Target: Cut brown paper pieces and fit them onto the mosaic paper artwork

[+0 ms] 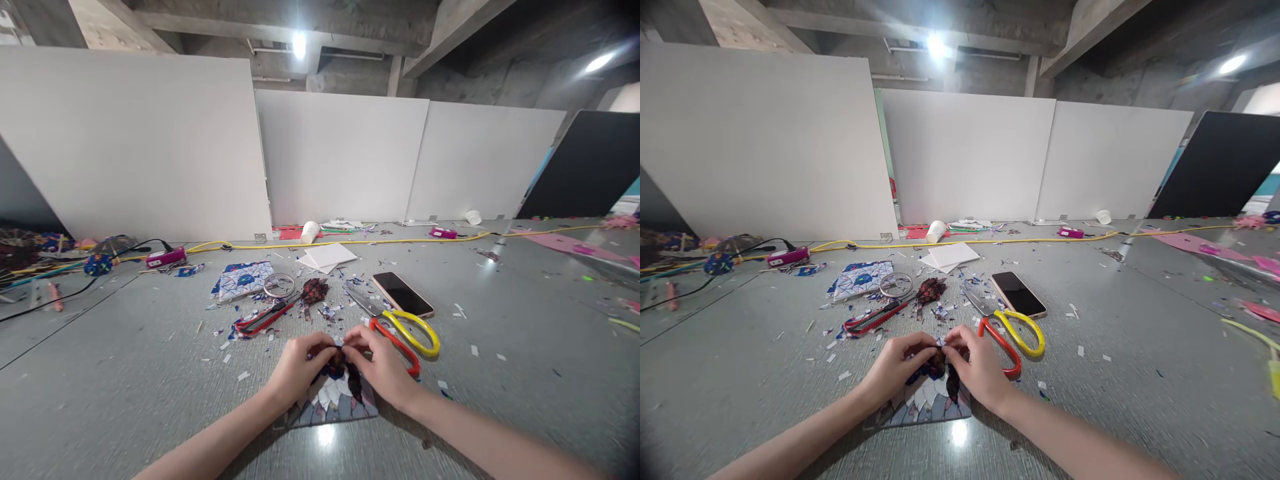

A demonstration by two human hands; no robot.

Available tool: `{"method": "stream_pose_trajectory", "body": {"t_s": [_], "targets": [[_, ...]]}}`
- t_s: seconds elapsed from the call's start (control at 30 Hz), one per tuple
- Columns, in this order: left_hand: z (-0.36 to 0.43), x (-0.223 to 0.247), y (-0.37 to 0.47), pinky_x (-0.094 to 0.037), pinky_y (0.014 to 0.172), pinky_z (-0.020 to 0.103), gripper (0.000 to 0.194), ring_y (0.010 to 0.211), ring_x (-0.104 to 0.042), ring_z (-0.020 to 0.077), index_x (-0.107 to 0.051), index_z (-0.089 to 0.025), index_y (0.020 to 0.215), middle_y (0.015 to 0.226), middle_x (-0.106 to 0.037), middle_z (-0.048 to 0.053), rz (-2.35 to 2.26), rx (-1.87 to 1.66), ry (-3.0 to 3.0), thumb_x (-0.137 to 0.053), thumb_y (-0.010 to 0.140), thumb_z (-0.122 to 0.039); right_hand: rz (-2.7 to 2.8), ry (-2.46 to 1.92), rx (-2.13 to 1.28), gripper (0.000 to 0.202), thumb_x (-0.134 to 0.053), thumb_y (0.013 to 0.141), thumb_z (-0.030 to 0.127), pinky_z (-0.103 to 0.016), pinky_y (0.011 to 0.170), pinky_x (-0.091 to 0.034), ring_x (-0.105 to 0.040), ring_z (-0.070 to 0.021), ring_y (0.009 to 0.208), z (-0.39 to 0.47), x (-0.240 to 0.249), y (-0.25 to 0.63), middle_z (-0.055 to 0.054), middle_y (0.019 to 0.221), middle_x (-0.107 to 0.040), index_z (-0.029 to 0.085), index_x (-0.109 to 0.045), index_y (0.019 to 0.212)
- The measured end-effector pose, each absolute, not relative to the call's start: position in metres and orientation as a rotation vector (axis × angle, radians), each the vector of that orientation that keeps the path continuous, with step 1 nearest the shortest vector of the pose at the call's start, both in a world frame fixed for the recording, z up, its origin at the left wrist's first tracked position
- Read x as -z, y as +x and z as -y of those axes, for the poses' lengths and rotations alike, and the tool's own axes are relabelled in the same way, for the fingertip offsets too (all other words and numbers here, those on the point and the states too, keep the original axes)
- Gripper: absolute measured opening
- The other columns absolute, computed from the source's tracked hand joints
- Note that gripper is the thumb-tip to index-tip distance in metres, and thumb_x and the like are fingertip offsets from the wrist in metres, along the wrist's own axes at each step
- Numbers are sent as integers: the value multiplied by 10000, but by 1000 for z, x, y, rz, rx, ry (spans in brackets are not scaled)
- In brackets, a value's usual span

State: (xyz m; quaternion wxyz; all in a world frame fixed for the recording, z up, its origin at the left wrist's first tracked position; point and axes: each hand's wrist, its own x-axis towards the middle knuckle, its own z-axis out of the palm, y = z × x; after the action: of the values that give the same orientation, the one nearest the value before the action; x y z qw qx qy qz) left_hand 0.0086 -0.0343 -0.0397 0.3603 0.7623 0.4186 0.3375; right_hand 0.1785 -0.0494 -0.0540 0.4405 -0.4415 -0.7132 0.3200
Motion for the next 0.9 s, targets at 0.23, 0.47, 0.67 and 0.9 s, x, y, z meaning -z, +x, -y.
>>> {"method": "stream_pose_trajectory", "body": {"t_s": [0.23, 0.47, 0.67, 0.9], "targets": [[26, 47, 9, -413, 514, 212, 155, 526, -532, 105, -564, -144, 736, 607, -577, -8, -999, -979, 1636, -532, 754, -294, 1841, -1081, -837, 251, -571, 740, 220, -269, 686, -453, -597, -141, 745, 52, 48, 177, 0, 801, -631, 211, -451, 960], [25, 47, 8, -412, 505, 216, 163, 507, -553, 115, -495, -167, 756, 538, -561, -31, -991, -982, 1580, -504, 777, -329, 1831, -1083, -809, 228, -515, 747, 147, -273, 696, -443, -581, -132, 728, 47, 50, 176, 14, 751, -608, 209, -435, 952], [26, 46, 8, -400, 498, 219, 170, 499, -573, 130, -444, -183, 783, 502, -578, -28, -1002, -942, 1548, -474, 799, -351, 1806, -1104, -823, 152, -470, 793, 187, -266, 683, -445, -571, -136, 754, 49, 47, 176, 0, 781, -592, 211, -441, 940], [26, 47, 9, -410, 525, 229, 175, 525, -564, 127, -479, -177, 836, 553, -565, -30, -961, -868, 1653, -471, 802, -348, 1777, -1133, -799, 223, -524, 762, 203, -268, 664, -454, -561, -137, 743, 47, 53, 176, -5, 823, -581, 215, -445, 970]]}}
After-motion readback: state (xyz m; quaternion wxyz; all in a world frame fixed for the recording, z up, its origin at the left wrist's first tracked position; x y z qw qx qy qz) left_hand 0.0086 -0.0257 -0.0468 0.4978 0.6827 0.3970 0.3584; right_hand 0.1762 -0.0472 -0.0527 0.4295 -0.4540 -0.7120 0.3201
